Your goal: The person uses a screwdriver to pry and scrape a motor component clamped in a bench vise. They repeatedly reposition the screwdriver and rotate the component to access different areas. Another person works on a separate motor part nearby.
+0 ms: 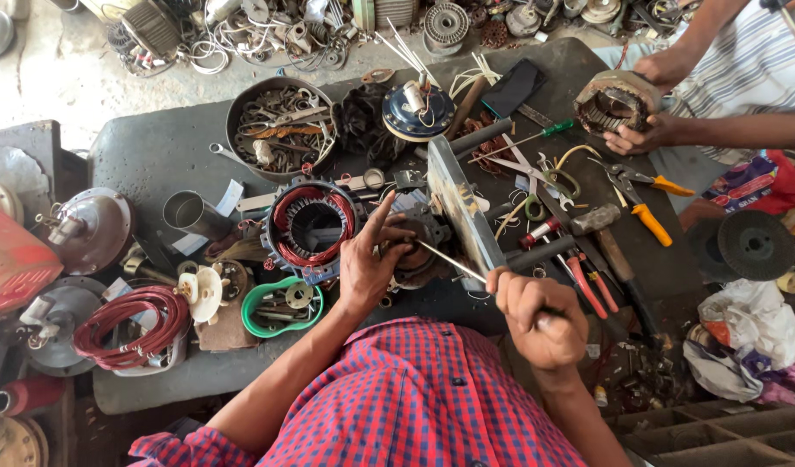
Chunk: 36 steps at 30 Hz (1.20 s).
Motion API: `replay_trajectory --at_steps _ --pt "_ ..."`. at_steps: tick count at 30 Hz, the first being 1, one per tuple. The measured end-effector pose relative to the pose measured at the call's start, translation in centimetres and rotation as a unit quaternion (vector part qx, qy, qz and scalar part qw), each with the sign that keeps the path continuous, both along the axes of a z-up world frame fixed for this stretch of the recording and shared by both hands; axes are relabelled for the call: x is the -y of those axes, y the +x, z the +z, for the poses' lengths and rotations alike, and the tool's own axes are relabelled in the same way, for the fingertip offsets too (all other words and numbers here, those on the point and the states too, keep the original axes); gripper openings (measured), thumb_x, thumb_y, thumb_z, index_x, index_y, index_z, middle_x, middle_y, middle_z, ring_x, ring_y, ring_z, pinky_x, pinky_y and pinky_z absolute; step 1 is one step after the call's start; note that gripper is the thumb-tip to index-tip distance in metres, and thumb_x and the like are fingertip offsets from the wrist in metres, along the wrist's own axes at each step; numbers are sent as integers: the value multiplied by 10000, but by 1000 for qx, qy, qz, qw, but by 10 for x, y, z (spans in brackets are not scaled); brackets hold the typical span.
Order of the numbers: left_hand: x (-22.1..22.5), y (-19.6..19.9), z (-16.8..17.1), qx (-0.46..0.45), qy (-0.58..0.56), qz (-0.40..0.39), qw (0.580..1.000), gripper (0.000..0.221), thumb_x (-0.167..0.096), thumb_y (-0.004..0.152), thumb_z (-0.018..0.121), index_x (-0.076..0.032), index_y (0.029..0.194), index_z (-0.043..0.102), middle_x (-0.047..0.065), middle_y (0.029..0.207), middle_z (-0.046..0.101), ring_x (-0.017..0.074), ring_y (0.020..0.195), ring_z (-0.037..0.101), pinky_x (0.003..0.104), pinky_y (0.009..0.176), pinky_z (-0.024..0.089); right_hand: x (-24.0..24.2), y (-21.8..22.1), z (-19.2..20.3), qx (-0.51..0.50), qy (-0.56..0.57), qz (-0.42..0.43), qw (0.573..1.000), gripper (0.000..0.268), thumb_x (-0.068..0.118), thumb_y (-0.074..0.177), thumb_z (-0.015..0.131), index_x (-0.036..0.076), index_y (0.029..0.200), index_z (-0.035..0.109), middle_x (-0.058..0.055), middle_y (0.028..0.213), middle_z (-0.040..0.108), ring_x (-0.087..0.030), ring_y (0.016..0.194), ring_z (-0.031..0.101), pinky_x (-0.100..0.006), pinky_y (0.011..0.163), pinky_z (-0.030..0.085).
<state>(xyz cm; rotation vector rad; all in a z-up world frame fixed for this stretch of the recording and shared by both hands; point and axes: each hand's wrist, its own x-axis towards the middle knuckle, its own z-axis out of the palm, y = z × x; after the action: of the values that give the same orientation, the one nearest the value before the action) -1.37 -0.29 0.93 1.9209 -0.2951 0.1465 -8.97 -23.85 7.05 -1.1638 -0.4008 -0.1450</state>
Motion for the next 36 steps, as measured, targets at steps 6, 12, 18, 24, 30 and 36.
replay_trajectory --at_steps 6,12,18,24,30,36 --pt "-4 -2 6 -10 8 -22 1000 835 15 824 759 -150 1563 405 78 1138 779 255 1194 712 371 982 575 1 7 23 23 -105 91 990 155 212 696 480 88 604 489 -28 562 457 -176 568 411 -402 780 436" --pt "-5 1 7 8 16 -36 999 760 23 820 762 -140 1515 500 78 1108 771 270 1167 715 392 1014 543 -6 31 37 -16 -66 114 991 200 210 747 468 52 625 469 -67 605 443 -198 633 403 -406 797 423" --pt "-13 14 1 -19 -19 -87 996 804 12 804 768 -127 1538 471 64 1011 775 235 1068 749 382 1020 548 -2 14 13 -25 39 33 998 235 191 861 423 38 686 461 -79 649 422 -208 652 400 -430 802 420" --pt "-21 27 -1 1 13 -140 990 858 -32 802 782 -133 1570 413 68 973 774 243 1128 713 383 1004 526 -5 5 12 -2 48 29 998 216 183 863 443 28 712 460 -87 666 426 -218 671 397 -452 859 415" --pt "-25 37 0 -7 25 -170 985 862 -57 791 804 -153 1566 440 70 958 763 248 1025 720 387 968 535 -13 35 27 -64 -30 52 996 210 77 868 373 3 703 481 -80 655 429 -183 633 367 -430 875 438" --pt "-28 36 -3 -34 0 -167 985 958 -70 825 801 -158 1626 283 67 1018 798 234 1052 754 356 917 550 -22 6 20 36 -55 64 996 230 135 869 415 43 672 492 -61 661 461 -197 652 425 -384 833 446"
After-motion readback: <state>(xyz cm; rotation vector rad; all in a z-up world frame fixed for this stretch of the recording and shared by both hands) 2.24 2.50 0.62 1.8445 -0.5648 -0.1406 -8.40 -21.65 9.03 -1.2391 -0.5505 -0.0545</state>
